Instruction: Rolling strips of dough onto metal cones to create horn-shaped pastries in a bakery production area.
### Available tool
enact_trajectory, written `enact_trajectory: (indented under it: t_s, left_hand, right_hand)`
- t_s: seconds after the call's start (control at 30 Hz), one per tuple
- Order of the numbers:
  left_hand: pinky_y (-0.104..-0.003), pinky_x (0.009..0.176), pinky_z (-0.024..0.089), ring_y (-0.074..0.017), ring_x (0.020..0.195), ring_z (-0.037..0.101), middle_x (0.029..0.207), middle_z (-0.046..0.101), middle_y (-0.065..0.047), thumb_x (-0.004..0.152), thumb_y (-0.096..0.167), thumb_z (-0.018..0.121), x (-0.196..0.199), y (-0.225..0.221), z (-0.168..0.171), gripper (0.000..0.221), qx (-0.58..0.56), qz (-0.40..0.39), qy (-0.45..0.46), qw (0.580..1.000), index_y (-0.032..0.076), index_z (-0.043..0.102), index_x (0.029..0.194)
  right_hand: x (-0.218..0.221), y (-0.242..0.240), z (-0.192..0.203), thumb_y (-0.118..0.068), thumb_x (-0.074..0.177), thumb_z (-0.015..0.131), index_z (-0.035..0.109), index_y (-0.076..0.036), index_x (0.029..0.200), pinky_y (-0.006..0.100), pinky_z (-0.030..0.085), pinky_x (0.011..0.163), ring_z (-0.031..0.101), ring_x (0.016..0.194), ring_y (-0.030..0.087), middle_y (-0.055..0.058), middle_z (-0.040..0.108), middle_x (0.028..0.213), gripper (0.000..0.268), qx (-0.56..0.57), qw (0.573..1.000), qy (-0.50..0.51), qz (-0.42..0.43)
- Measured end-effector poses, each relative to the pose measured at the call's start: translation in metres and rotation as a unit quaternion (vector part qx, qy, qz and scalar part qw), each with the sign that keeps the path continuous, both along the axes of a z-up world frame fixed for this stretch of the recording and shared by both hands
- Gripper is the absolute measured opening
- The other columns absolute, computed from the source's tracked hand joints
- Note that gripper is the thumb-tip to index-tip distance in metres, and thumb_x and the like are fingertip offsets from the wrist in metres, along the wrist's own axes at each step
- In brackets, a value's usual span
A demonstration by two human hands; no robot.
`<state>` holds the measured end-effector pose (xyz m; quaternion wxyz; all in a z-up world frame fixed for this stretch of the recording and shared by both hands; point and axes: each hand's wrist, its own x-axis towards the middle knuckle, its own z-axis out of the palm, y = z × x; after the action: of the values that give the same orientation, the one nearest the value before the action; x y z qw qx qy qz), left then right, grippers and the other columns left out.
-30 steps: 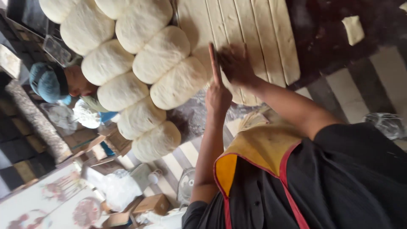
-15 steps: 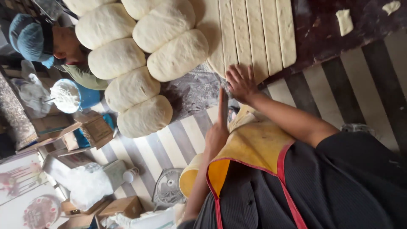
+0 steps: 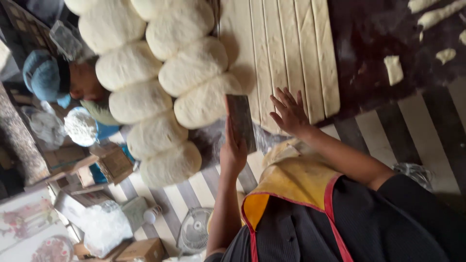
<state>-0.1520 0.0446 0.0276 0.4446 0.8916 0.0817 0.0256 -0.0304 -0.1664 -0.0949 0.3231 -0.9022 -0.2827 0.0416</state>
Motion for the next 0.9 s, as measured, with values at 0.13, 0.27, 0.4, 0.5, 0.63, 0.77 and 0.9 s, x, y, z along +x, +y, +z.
enact_trajectory:
  t_s: [0.13,0.27,0.4,0.5,0.63,0.77,0.9]
  left_hand:
    - [-0.058,0.065,0.053,-0.051,0.08,0.069,0.105,0.072,-0.03,0.092,0.009,0.054,0.125,0.012,-0.018,0.084,0.035,0.043,0.076,0.996,0.018,0.011,0.164]
    - [-0.056,0.061,0.053,-0.0519,0.086,0.068,0.132,0.065,-0.034,0.094,0.003,0.046,0.256,0.02,-0.029,0.087,0.059,-0.001,-0.059,0.997,0.022,0.004,0.168]
    - [-0.058,0.063,0.052,-0.048,0.076,0.068,0.098,0.074,-0.026,0.096,0.009,0.052,0.37,0.045,-0.076,0.087,0.14,0.041,0.085,0.986,0.022,0.003,0.166]
    - [-0.06,0.068,0.051,-0.048,0.08,0.068,0.094,0.074,-0.026,0.092,0.01,0.058,0.44,0.052,-0.075,0.094,0.206,0.038,0.108,0.972,0.021,0.0,0.165]
    - [-0.057,0.068,0.053,-0.0461,0.083,0.07,0.101,0.074,-0.023,0.084,0.007,0.061,0.51,0.058,-0.074,0.1,0.231,0.025,0.04,0.972,0.024,0.003,0.163]
    - [-0.054,0.065,0.053,-0.0434,0.081,0.071,0.108,0.075,-0.021,0.084,0.005,0.061,0.54,0.062,-0.087,0.101,0.239,-0.006,0.018,0.971,0.019,0.001,0.165]
    - [-0.054,0.063,0.053,-0.0417,0.073,0.07,0.085,0.073,-0.022,0.089,0.016,0.067,0.481,0.05,-0.093,0.099,0.29,-0.015,0.077,0.954,0.01,0.002,0.163]
  right_hand:
    - [0.075,0.01,-0.022,-0.038,0.1,0.064,0.051,-0.009,0.15,0.069,0.011,0.121,0.033,0.151,0.039,0.018,0.038,0.163,0.059,-0.01,1.0,-0.022,-0.017]
    - [0.167,0.032,-0.036,-0.036,0.1,0.068,0.052,-0.01,0.15,0.071,0.013,0.12,0.034,0.151,0.039,0.017,0.04,0.162,0.059,0.009,0.996,-0.091,-0.006]
    - [0.272,0.071,-0.034,-0.034,0.099,0.07,0.053,-0.007,0.149,0.071,0.014,0.12,0.034,0.15,0.039,0.017,0.042,0.161,0.059,0.002,0.996,-0.084,0.019]
    - [0.343,0.104,-0.035,-0.03,0.098,0.071,0.054,-0.007,0.148,0.072,0.013,0.119,0.035,0.151,0.039,0.015,0.045,0.158,0.057,-0.03,0.998,-0.059,0.019]
    - [0.419,0.14,-0.058,-0.028,0.098,0.074,0.052,-0.006,0.152,0.074,0.013,0.119,0.034,0.153,0.036,0.013,0.044,0.161,0.062,-0.008,0.995,-0.101,0.012]
    - [0.459,0.158,-0.036,-0.024,0.093,0.076,0.047,-0.007,0.16,0.072,0.012,0.117,0.031,0.153,0.038,0.017,0.039,0.164,0.075,-0.006,0.992,-0.123,0.017]
    - [0.46,0.165,-0.029,-0.029,0.056,0.08,0.041,-0.005,0.153,0.082,0.009,0.109,0.03,0.146,0.044,0.021,0.036,0.16,0.107,-0.035,0.999,-0.001,0.041]
